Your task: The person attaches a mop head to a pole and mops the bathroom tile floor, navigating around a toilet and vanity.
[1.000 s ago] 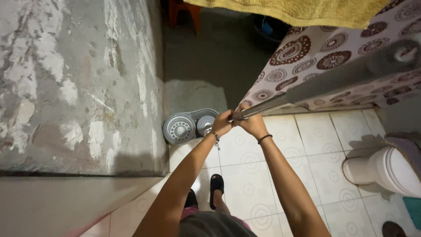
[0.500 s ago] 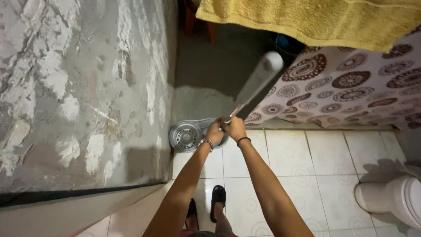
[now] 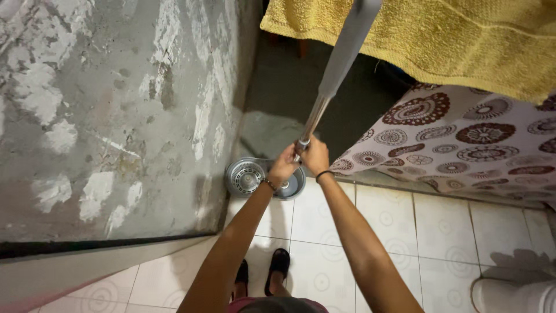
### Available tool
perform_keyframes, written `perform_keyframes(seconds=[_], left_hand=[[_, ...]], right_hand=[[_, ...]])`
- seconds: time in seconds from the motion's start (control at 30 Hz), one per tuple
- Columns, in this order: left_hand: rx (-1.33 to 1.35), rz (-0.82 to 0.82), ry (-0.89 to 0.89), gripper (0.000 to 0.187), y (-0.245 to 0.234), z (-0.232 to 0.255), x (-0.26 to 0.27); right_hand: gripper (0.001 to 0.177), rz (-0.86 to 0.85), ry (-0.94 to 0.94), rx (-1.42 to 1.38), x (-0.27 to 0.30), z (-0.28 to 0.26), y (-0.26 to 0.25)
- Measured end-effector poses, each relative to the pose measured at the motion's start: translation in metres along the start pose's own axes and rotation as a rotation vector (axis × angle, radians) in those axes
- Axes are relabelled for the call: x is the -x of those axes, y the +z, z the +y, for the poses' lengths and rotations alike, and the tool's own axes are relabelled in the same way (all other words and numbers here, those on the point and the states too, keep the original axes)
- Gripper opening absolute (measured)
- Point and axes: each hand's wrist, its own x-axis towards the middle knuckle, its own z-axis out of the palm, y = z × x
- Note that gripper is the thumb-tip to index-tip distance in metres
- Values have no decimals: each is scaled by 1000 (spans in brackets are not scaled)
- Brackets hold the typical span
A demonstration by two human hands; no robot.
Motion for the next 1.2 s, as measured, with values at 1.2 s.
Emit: perform_keyframes(seconds=[1.2], left_hand=[[-172, 14, -60, 75, -7, 21, -14]], right_hand=[[25, 79, 10, -90, -11, 9, 25]])
